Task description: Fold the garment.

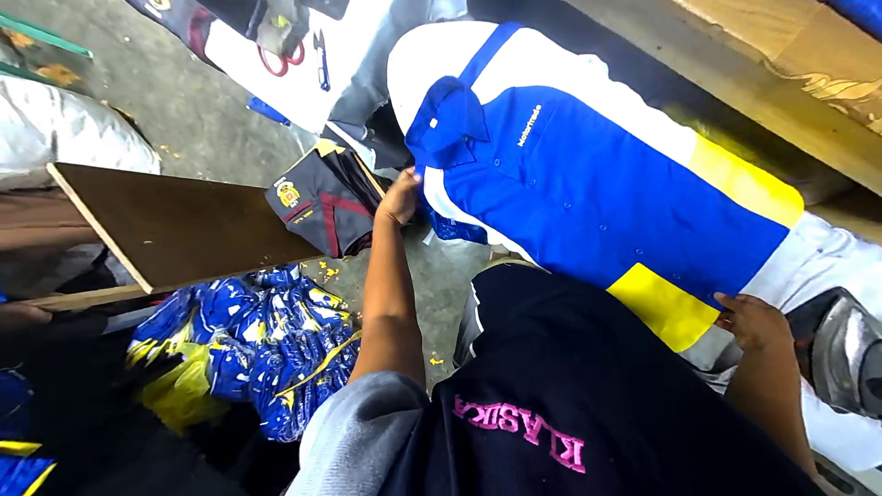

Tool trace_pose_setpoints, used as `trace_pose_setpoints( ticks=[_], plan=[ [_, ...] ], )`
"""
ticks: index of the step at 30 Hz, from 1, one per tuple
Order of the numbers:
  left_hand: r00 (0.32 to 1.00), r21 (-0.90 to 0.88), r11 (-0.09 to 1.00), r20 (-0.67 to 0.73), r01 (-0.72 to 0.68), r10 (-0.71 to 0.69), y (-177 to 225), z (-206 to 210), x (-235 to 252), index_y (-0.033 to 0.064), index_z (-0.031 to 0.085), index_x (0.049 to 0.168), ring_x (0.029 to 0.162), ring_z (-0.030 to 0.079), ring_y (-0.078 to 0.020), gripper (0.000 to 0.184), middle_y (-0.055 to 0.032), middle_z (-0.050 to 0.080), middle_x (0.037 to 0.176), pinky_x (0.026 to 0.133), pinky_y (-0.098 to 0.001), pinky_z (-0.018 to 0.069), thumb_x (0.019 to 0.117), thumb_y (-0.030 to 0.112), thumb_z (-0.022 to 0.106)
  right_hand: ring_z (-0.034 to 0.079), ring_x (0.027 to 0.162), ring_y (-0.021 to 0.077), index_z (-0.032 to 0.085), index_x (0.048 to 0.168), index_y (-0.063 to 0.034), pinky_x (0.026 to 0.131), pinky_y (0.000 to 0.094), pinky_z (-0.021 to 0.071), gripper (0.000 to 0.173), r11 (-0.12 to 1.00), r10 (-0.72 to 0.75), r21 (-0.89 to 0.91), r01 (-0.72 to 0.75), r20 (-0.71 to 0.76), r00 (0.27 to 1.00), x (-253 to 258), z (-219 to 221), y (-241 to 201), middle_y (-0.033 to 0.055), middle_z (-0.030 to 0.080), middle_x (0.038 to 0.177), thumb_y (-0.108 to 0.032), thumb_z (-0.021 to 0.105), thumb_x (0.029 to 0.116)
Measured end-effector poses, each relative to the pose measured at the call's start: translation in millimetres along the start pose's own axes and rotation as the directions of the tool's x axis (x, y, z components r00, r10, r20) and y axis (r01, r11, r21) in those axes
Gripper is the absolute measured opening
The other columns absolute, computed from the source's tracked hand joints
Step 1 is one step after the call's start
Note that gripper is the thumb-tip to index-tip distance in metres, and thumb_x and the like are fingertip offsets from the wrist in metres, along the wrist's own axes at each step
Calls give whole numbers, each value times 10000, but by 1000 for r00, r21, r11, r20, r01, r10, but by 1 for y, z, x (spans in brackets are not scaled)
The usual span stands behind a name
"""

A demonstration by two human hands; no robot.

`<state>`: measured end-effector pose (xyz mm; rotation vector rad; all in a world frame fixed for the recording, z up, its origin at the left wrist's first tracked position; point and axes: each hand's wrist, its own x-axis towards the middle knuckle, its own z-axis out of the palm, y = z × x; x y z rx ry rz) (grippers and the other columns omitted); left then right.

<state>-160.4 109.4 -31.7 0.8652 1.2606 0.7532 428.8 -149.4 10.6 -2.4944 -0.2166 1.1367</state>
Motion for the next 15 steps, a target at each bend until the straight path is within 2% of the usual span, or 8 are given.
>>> trace_pose_setpoints(
  ticks=[2, 4, 6, 8, 11, 13, 15],
  plan=[
    [994, 33, 994, -20, 107, -106, -25, 7, 4, 29, 386, 1466, 1120, 597, -188, 592, -134, 590, 1288, 957, -384, 520, 901, 113, 542, 491, 654, 75, 555, 1205, -25, 632, 265, 471, 233, 1000, 11, 17, -11, 15, 1000, -2, -1, 0, 31, 516, 895, -188, 598, 1046],
    [986, 84, 984, -73, 156, -150, -43, 20, 8, -13, 440, 1407, 1083, 601, -187, 537, -159, 598, 1270, 924, -372, 521, 877, -61, 513, 496, 657, 76, 554, 1205, -31, 634, 265, 477, 225, 999, 12, 30, -12, 21, 1000, -1, -2, 0, 29, 521, 895, -184, 595, 1045],
    [973, 160, 965, -134, 207, -187, -57, 29, 15, -48, 492, 1369, 1079, 620, -216, 505, -192, 618, 1260, 929, -392, 530, 875, -122, 559, 495, 644, 71, 553, 1200, -35, 625, 261, 480, 211, 999, 11, 36, -13, 36, 999, 2, -3, -1, 22, 526, 883, -177, 588, 1048],
    [953, 227, 932, -181, 281, -244, -72, 33, 20, -61, 529, 1359, 1158, 621, -273, 482, -228, 622, 1292, 1003, -445, 512, 891, -65, 645, 493, 615, 65, 549, 1177, -45, 609, 254, 488, 184, 999, 13, 41, -15, 49, 999, 3, -3, -2, 9, 520, 854, -171, 585, 1048],
    [941, 276, 902, -161, 331, -296, -96, 30, 21, -85, 567, 1309, 1227, 598, -300, 401, -247, 615, 1315, 1078, -476, 468, 956, 69, 682, 489, 584, 58, 549, 1128, -60, 588, 243, 493, 132, 999, 6, 51, -8, 50, 999, 3, -4, -1, -6, 515, 811, -156, 584, 1044],
    [939, 280, 897, -137, 341, -314, -108, 23, 13, -103, 555, 1203, 1141, 580, -282, 320, -248, 601, 1245, 1017, -464, 464, 1002, 128, 647, 501, 594, 62, 540, 1103, -62, 599, 246, 501, 111, 999, -2, 49, -1, 57, 998, 4, -5, -1, -6, 515, 808, -146, 582, 1044],
    [945, 206, 923, -112, 325, -308, -112, 13, -2, -97, 569, 1232, 1041, 611, -202, 302, -203, 636, 1196, 958, -382, 500, 1047, 141, 583, 517, 595, 62, 540, 1101, -67, 599, 244, 508, 107, 999, -2, 40, 0, 59, 998, 5, -5, -1, -7, 524, 806, -149, 580, 1046]
  ],
)
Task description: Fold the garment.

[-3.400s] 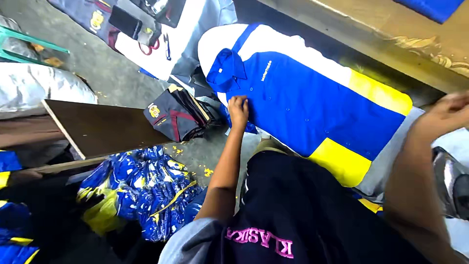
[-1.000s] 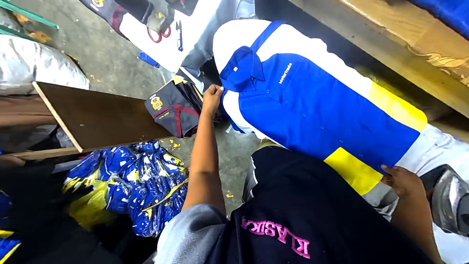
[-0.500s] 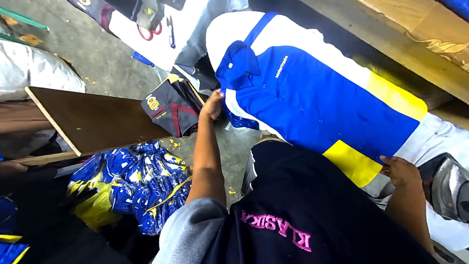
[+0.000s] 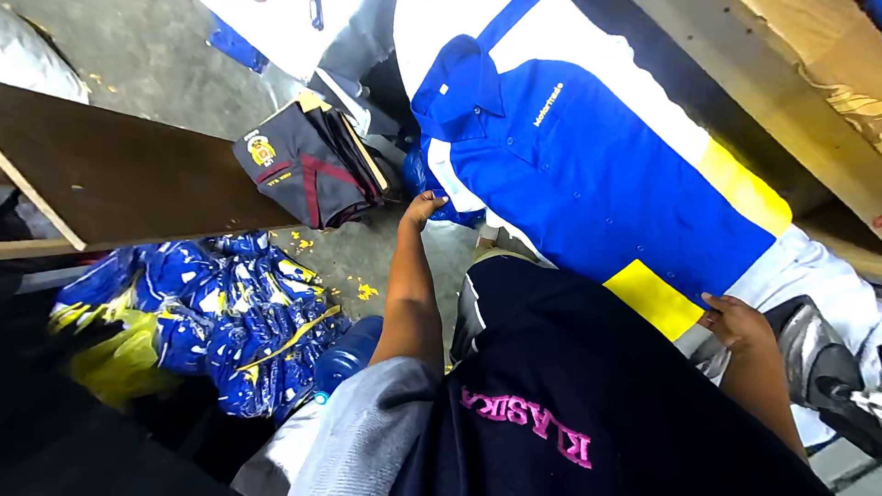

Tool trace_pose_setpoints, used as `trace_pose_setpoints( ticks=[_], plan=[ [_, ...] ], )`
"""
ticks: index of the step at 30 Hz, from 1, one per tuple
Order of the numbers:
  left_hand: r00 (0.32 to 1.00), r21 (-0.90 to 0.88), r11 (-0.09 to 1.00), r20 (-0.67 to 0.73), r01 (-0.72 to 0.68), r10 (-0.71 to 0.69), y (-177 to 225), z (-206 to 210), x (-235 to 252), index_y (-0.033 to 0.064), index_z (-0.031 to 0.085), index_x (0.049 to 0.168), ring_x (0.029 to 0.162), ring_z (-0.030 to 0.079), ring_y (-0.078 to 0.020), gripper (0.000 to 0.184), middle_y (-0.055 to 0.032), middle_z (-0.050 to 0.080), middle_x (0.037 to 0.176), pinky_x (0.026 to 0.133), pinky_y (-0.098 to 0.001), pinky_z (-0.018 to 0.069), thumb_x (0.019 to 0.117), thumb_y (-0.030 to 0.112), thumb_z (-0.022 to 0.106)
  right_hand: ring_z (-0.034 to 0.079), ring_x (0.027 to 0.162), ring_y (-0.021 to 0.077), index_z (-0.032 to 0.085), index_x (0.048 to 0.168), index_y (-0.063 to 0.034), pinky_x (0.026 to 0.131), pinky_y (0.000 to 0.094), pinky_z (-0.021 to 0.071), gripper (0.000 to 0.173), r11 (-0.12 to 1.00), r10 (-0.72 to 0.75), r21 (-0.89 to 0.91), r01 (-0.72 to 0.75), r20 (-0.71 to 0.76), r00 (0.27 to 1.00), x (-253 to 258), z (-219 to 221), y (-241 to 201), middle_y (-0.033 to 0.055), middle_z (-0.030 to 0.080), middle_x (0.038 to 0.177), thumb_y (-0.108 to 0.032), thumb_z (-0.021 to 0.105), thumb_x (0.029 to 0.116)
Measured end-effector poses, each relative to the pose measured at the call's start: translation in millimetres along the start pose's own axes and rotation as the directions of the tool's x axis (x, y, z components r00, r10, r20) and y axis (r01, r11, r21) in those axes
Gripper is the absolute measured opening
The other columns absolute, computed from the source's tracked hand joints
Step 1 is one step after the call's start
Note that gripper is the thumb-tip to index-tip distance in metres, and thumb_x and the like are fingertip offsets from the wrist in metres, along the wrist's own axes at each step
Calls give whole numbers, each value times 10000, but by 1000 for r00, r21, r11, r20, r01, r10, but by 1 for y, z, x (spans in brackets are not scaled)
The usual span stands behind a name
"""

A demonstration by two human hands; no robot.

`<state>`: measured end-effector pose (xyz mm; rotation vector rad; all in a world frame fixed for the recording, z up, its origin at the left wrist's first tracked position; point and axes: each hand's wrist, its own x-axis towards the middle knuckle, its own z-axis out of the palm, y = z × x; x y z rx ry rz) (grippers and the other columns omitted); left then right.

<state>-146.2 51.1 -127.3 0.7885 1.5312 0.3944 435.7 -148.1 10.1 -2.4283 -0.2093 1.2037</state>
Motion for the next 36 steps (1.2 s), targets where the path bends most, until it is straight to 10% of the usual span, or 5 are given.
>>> trace_pose_setpoints(
  ticks=[5, 16, 23, 29, 36],
  plan=[
    [1000, -146, 989, 0, -2, 2, -12, -24, -36, 11, 534, 1079, 704, 570, -86, 199, -23, 566, 823, 735, -282, 528, 1104, 195, 463, 542, 588, 60, 535, 1094, -84, 593, 246, 529, 92, 1000, 7, 21, -8, 18, 1000, 7, -3, 5, -15, 542, 790, -151, 577, 1046],
    [1000, -295, 955, -19, -28, 23, -6, -40, -73, 111, 521, 985, 667, 574, -58, 148, 38, 565, 749, 700, -251, 532, 1100, 178, 455, 531, 555, 49, 537, 1046, -102, 587, 235, 535, 66, 998, 10, 68, -14, 55, 998, 12, -9, 8, -33, 539, 746, -147, 585, 1042],
    [964, 105, 986, -249, 128, -98, 4, -34, -64, -30, 544, 1370, 1127, 618, -343, 372, -259, 615, 1279, 982, -500, 499, 1099, 217, 482, 515, 580, 58, 552, 1155, -27, 582, 239, 500, 173, 1000, 7, 24, -8, 26, 1000, 0, -4, -1, 6, 541, 800, -155, 588, 1045],
    [781, 317, 935, -538, -161, 317, 104, -33, -47, -110, 517, 1382, 1284, 552, -429, 404, -337, 553, 1367, 1102, -534, 436, 1047, 116, 533, 556, 832, 178, 558, 1323, 3, 745, 382, 482, 403, 994, 5, 113, 4, -84, 996, -6, 2, -23, 143, 593, 1059, -325, 495, 1098],
    [743, 666, 614, -133, -422, 655, 279, 17, -14, -91, 591, 1328, 1337, 498, -474, 381, -342, 527, 1403, 1131, -582, 395, 1045, 158, 535, 603, 1061, 194, 560, 1360, 26, 928, 409, 494, 416, 939, -92, 299, 172, -265, 960, 20, 13, -47, 192, 607, 1274, -288, 467, 1103]
  ],
)
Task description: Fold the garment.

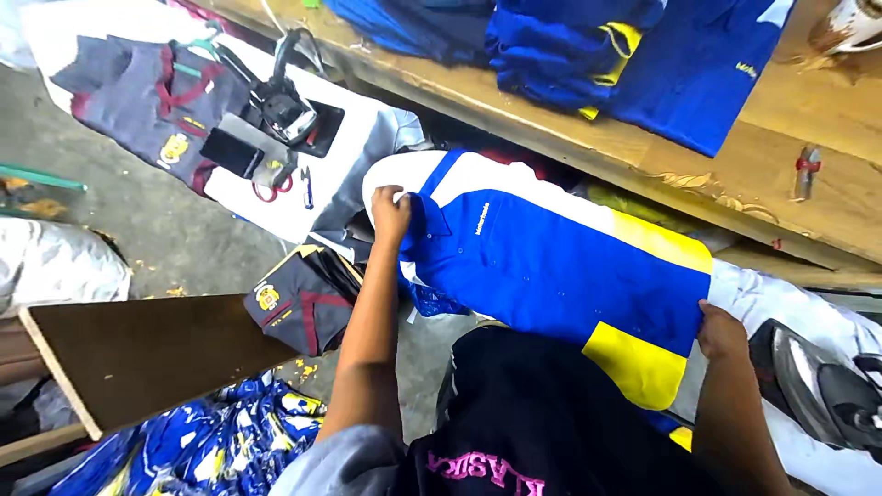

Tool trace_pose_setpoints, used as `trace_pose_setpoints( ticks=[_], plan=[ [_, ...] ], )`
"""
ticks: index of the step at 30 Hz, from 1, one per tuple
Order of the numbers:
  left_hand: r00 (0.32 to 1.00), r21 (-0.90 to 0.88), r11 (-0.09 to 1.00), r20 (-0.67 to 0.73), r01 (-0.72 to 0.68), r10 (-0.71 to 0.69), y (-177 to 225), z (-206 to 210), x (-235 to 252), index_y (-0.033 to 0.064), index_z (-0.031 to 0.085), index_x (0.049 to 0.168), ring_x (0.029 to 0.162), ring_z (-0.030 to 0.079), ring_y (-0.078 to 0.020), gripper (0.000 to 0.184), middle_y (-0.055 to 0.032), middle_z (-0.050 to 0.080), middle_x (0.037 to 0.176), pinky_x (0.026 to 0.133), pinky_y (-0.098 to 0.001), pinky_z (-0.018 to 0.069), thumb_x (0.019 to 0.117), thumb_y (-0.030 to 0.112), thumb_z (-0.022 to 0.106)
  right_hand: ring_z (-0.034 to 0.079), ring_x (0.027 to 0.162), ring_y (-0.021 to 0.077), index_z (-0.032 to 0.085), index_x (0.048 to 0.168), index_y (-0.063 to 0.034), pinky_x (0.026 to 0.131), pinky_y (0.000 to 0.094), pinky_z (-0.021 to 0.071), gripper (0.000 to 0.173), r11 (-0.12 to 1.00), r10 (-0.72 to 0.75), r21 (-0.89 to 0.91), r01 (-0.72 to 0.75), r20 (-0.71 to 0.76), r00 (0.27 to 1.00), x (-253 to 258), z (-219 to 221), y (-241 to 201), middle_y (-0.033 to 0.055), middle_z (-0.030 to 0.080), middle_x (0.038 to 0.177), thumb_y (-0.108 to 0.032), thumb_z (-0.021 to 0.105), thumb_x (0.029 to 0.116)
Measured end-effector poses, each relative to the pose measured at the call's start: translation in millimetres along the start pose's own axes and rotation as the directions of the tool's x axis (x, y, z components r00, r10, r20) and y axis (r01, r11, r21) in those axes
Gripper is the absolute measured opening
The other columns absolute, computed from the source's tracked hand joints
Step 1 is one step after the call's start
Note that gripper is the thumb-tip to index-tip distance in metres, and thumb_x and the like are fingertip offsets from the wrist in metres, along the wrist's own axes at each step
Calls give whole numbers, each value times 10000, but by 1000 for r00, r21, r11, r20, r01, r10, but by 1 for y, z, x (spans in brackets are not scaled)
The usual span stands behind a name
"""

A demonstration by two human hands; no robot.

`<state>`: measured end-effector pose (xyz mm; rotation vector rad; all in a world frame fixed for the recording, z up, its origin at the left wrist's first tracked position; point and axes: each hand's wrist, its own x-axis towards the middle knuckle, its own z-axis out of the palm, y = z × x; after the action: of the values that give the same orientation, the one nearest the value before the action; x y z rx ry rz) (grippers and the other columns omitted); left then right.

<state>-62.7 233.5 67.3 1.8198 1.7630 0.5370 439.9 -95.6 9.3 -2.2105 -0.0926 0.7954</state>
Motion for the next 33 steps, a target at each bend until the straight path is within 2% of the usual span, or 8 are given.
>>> trace_pose_setpoints(
  ticks=[3, 5, 8, 11, 17, 22, 29, 33],
  plan=[
    [974, 187, 982, 224, -10, -33, 25, 19, 57, -29, 596, 1372, 1386, 454, -492, 450, -314, 524, 1440, 1133, -689, 322, 1041, 274, 580, 591, 1196, 224, 573, 1362, 35, 1030, 438, 462, 454, 1000, 1, 2, -1, -24, 1000, 8, 5, -6, 212, 588, 1366, -323, 500, 1092],
    [937, 326, 945, 321, 29, -139, 30, 31, 90, -37, 584, 1379, 1394, 448, -506, 515, -325, 523, 1442, 1112, -738, 311, 1044, 354, 575, 609, 1153, 192, 581, 1350, 21, 1001, 417, 487, 444, 1000, 17, 19, -17, 8, 1000, 15, 3, -7, 181, 609, 1331, -330, 511, 1088],
    [881, 435, 899, 400, 59, -251, 27, 45, 123, -106, 630, 1244, 1305, 531, -520, 557, -354, 587, 1330, 1051, -739, 393, 992, 390, 650, 627, 1040, 143, 582, 1322, -7, 914, 373, 523, 374, 997, 45, 61, -49, 73, 996, 26, -2, -5, 126, 630, 1236, -285, 546, 1074],
    [829, 377, 922, 485, 90, -280, 25, 50, 133, -118, 600, 1281, 1269, 562, -493, 548, -350, 595, 1311, 1069, -680, 414, 968, 318, 712, 630, 990, 119, 580, 1307, -2, 886, 337, 534, 326, 995, 49, 84, -58, 112, 993, 34, -6, 0, 104, 637, 1189, -220, 556, 1066],
    [802, 145, 950, 511, 275, -310, 24, 38, 126, -95, 540, 1365, 1261, 568, -426, 472, -320, 565, 1364, 1067, -579, 453, 1024, 216, 638, 628, 919, 91, 575, 1281, -10, 832, 306, 540, 286, 988, 65, 135, -80, 118, 991, 37, -5, -2, 71, 634, 1107, -201, 545, 1070],
    [775, 8, 921, 537, 390, -333, 16, 30, 120, -55, 544, 1393, 1233, 599, -348, 508, -266, 594, 1348, 1061, -512, 480, 1062, 330, 557, 675, 959, 103, 538, 1346, -90, 840, 327, 578, 360, 968, 102, 204, -148, 221, 970, 36, -2, -19, 31, 677, 1104, -338, 480, 1092],
    [758, 14, 946, 594, 325, -269, 15, 23, 114, -21, 551, 1381, 1162, 610, -279, 416, -224, 606, 1314, 1022, -465, 485, 1091, 270, 489, 664, 922, 101, 515, 1347, -99, 804, 315, 575, 314, 982, 110, 112, -154, 326, 939, 43, -7, -19, 33, 653, 1078, -279, 486, 1091],
    [828, -73, 974, 543, 215, -142, 25, -5, 101, -24, 603, 1260, 997, 624, -217, 367, -179, 644, 1146, 924, -447, 517, 1094, 279, 478, 664, 854, 46, 570, 1218, -81, 790, 271, 583, 188, 979, -80, 203, 18, 306, 949, 30, -32, -31, -18, 667, 971, -190, 503, 1080]
  ],
)
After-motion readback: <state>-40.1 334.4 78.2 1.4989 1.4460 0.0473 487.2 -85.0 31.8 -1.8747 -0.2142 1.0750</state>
